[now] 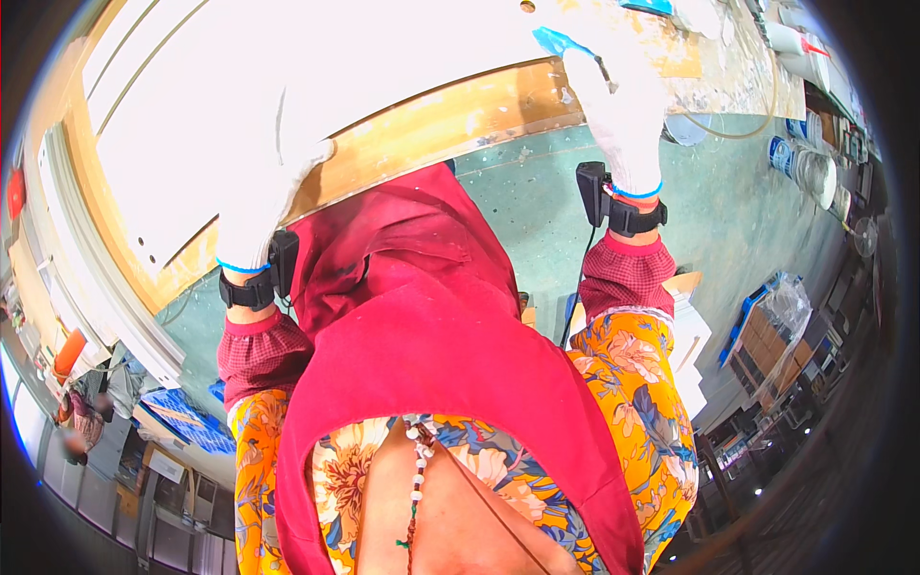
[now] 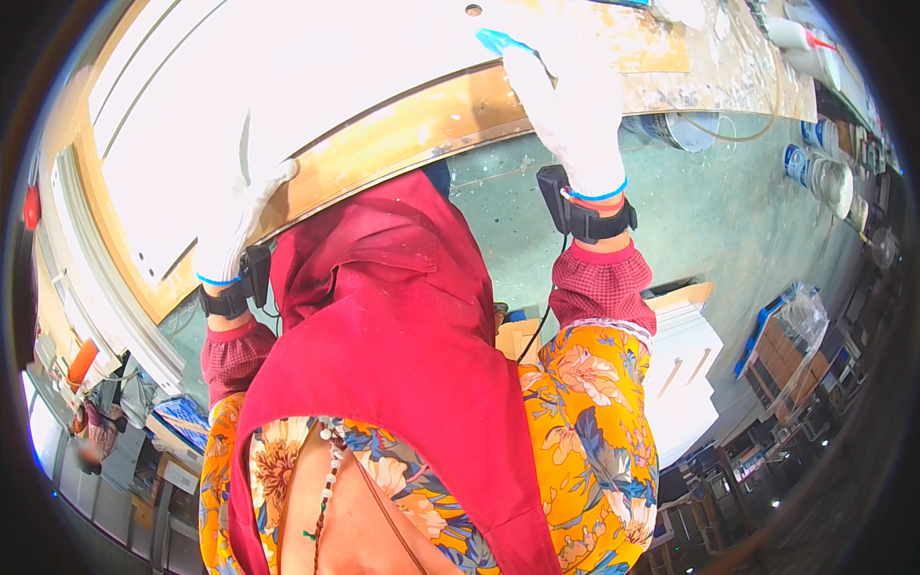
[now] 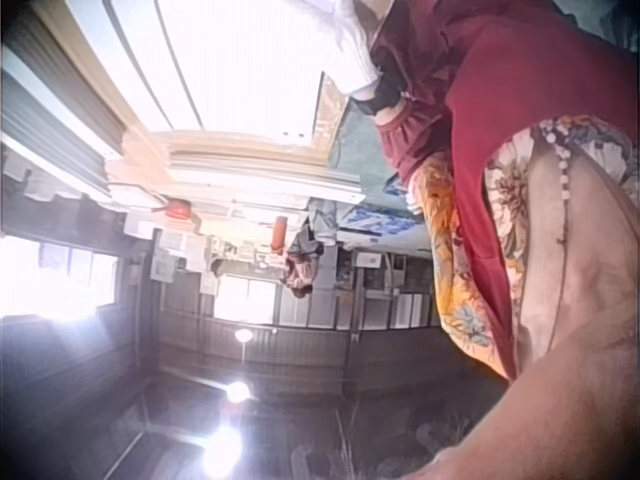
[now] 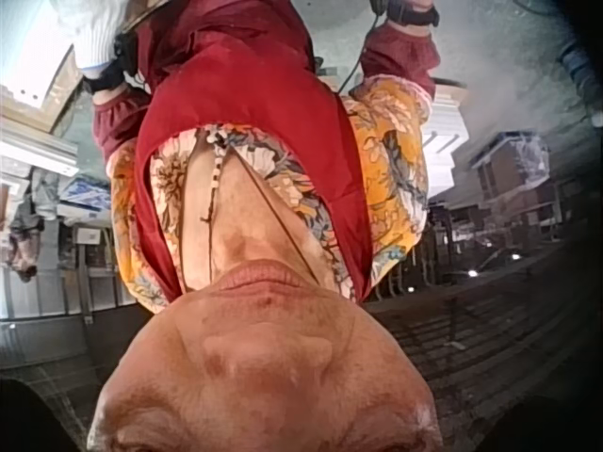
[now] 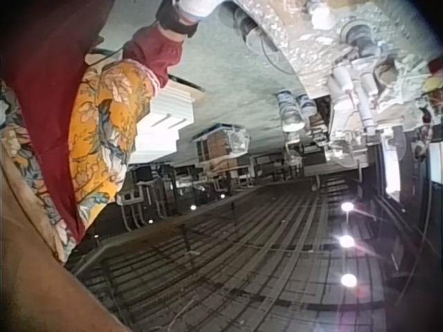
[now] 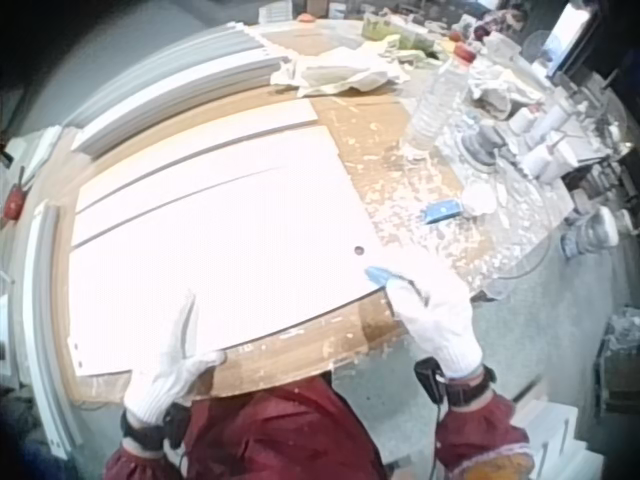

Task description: The recorder is using a cloth to wipe down white furniture panels at a workbench and then stacking them.

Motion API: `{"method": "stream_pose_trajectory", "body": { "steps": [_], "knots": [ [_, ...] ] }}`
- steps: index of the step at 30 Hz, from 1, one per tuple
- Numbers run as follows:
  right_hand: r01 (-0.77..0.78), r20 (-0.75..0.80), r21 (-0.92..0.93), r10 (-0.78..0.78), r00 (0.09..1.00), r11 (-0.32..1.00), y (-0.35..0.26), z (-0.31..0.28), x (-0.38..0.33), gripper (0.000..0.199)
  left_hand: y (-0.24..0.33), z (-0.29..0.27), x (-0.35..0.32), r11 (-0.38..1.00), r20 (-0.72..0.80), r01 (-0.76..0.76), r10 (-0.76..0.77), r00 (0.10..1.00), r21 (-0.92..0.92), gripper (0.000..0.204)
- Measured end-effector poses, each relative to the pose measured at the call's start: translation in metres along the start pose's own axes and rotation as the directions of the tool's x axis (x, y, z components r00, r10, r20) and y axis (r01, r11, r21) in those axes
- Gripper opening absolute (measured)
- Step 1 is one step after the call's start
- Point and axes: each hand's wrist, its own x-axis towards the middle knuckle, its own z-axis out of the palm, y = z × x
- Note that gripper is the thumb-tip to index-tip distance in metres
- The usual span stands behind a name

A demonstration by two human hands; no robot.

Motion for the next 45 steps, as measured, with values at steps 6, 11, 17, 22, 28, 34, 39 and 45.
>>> {"method": "stream_pose_trajectory", "body": {
  "steps": [6,11,17,22,28,34,39,45],
  "knots": [
    [-0.082,0.067,0.367,0.061,0.996,0.927,-0.023,-0.005,0.005,0.024,-0.011,-0.004,0.0,0.999,0.025,-0.034,0.034,0.999,0.022,0.077],
    [-0.333,0.063,-0.099,0.34,0.938,0.938,-0.003,-0.01,0.0,0.027,-0.009,-0.009,-0.006,1.0,0.005,0.005,-0.005,1.0,0.015,0.075],
    [-0.219,-0.217,0.437,0.338,0.916,0.873,0.023,-0.029,-0.017,0.026,-0.019,-0.01,-0.008,0.999,-0.051,-0.053,0.052,0.997,-0.007,0.068],
    [-0.285,-0.192,0.671,0.533,0.824,0.684,0.007,-0.021,-0.033,0.027,-0.04,-0.011,-0.009,0.805,-0.102,-0.426,0.506,0.856,0.414,0.033],
    [-0.344,-0.13,0.637,0.536,0.834,0.69,0.005,-0.013,-0.044,0.03,-0.05,-0.005,-0.005,0.888,0.016,-0.408,0.414,0.91,0.211,0.013],
    [-0.259,-0.271,0.245,0.322,0.907,0.934,0.013,-0.004,-0.036,0.03,-0.037,-0.005,-0.004,0.958,-0.029,-0.285,0.285,0.958,0.033,0.018],
    [-0.202,-0.224,0.108,0.221,0.949,0.974,0.022,0.0,-0.027,0.031,-0.034,-0.005,-0.004,0.967,-0.043,-0.255,0.255,0.966,0.004,0.018],
    [-0.2,-0.176,0.13,0.221,0.959,0.971,0.002,-0.006,-0.025,0.032,-0.032,-0.006,-0.005,0.953,-0.045,-0.29,0.294,0.955,0.091,0.017]
  ]
}}
